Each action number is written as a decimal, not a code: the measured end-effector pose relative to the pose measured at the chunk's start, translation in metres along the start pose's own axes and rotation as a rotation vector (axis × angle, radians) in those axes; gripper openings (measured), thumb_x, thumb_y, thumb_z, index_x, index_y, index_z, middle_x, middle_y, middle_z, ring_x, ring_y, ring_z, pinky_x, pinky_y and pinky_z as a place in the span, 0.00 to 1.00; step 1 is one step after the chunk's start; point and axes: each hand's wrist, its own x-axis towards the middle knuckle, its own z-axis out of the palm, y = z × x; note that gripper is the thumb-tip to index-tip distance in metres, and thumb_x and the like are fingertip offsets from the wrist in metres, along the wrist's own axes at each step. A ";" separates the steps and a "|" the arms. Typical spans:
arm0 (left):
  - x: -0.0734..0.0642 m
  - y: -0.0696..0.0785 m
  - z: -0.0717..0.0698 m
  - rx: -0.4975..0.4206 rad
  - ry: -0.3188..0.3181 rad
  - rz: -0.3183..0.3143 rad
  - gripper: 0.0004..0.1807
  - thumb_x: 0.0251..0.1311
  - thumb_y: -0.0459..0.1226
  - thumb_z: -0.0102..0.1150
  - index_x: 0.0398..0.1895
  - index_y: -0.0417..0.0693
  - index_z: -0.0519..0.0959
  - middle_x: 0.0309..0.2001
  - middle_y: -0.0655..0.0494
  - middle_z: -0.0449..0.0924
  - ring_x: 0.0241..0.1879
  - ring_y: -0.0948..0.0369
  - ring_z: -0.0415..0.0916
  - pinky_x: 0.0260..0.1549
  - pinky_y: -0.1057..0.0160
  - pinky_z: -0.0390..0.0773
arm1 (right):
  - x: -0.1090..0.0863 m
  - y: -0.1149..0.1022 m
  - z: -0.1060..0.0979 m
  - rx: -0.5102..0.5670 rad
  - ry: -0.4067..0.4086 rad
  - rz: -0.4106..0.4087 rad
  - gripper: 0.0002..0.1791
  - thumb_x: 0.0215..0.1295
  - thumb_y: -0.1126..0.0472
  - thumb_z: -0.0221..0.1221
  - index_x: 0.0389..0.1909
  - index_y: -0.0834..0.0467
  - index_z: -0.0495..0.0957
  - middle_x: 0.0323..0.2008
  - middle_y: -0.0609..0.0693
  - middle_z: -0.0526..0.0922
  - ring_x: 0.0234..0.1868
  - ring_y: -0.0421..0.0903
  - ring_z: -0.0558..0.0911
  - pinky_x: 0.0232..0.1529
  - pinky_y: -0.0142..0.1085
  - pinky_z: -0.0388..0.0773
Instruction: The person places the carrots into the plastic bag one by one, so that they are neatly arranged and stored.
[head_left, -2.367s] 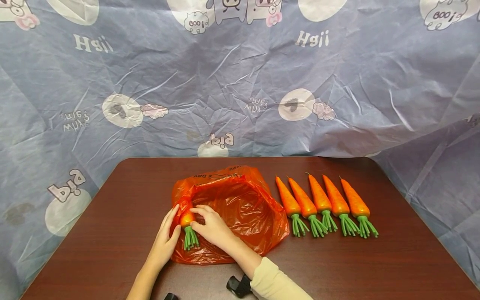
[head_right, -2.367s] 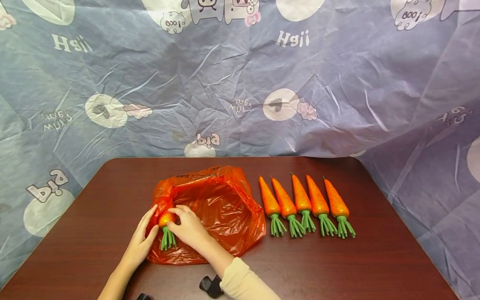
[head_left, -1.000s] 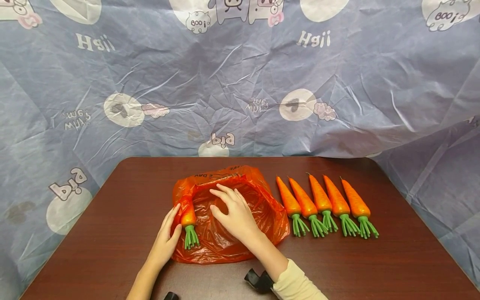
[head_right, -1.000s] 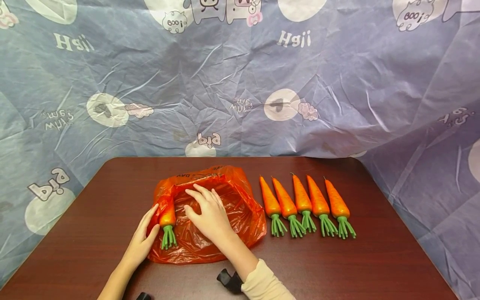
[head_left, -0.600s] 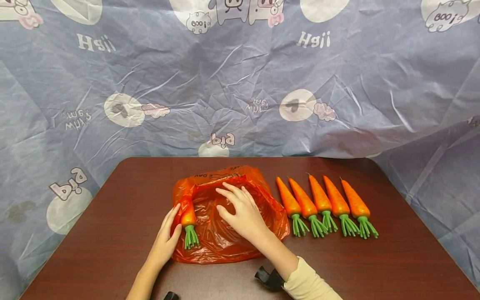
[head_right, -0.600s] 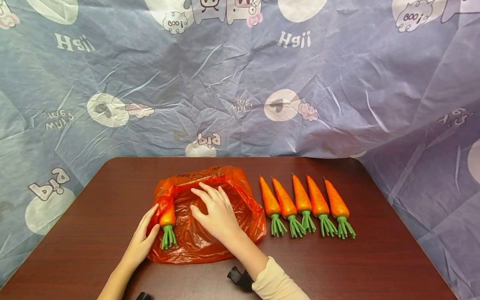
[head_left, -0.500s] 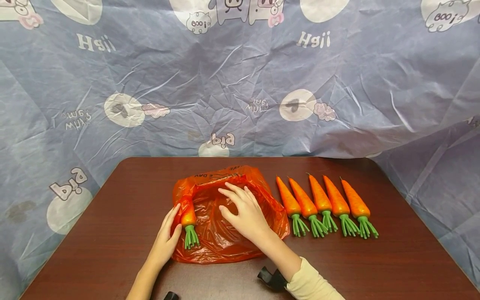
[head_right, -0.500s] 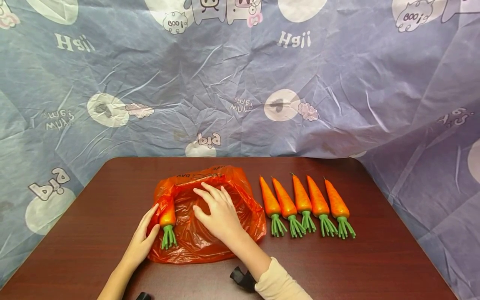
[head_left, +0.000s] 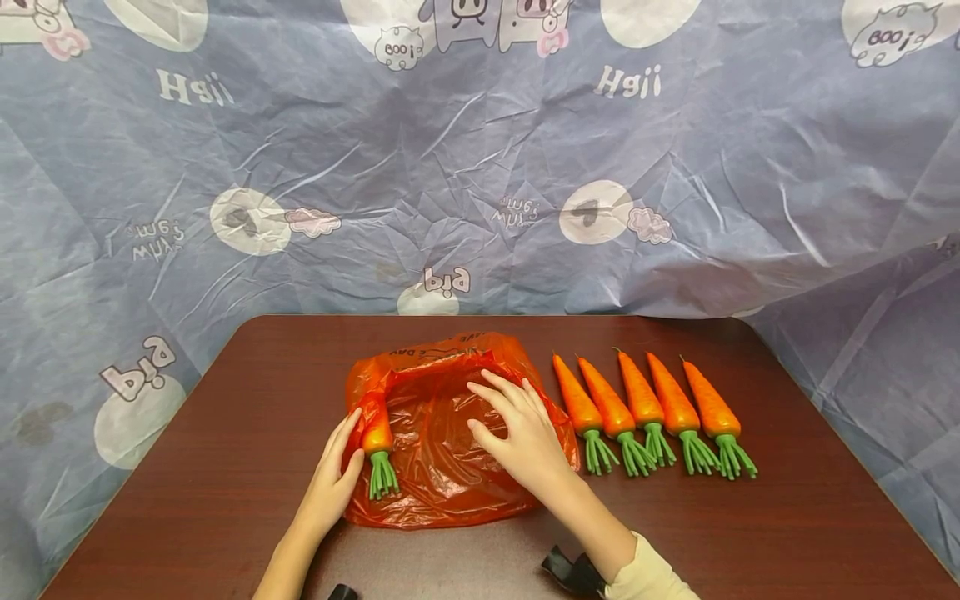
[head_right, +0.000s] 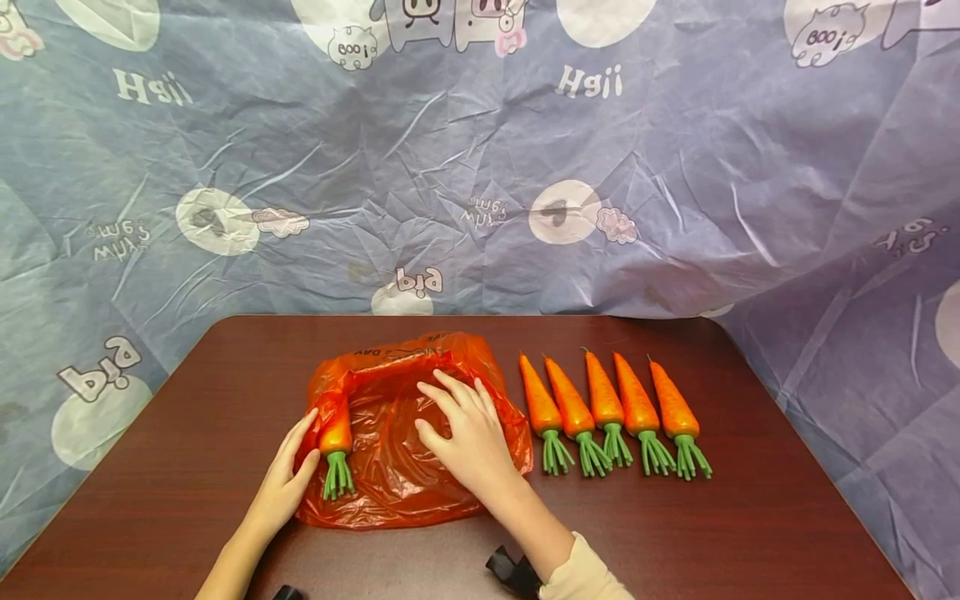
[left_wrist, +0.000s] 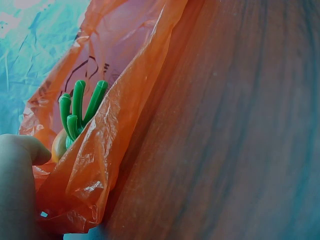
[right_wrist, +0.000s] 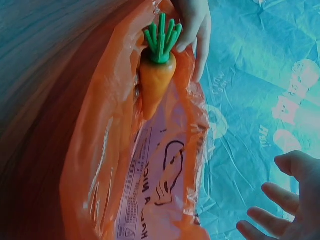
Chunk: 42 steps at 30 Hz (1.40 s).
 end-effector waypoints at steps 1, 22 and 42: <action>0.000 0.000 0.000 0.000 0.000 0.001 0.30 0.62 0.32 0.50 0.68 0.50 0.57 0.66 0.42 0.55 0.63 0.46 0.52 0.55 0.34 0.55 | -0.001 0.001 -0.002 -0.003 0.005 0.006 0.24 0.57 0.52 0.59 0.57 0.45 0.72 0.62 0.45 0.69 0.63 0.46 0.68 0.68 0.50 0.50; -0.001 0.009 -0.002 0.026 0.006 -0.008 0.29 0.62 0.31 0.49 0.67 0.46 0.57 0.65 0.39 0.56 0.62 0.46 0.53 0.56 0.34 0.55 | -0.027 0.032 -0.036 -0.077 0.080 0.018 0.24 0.54 0.53 0.62 0.55 0.48 0.74 0.61 0.48 0.69 0.62 0.50 0.68 0.67 0.51 0.48; 0.000 -0.002 0.001 -0.002 0.001 -0.007 0.30 0.62 0.33 0.50 0.68 0.50 0.57 0.66 0.42 0.55 0.63 0.47 0.53 0.56 0.34 0.55 | -0.053 0.064 -0.079 -0.162 0.194 0.074 0.26 0.50 0.60 0.65 0.54 0.51 0.74 0.59 0.54 0.70 0.59 0.55 0.68 0.67 0.52 0.48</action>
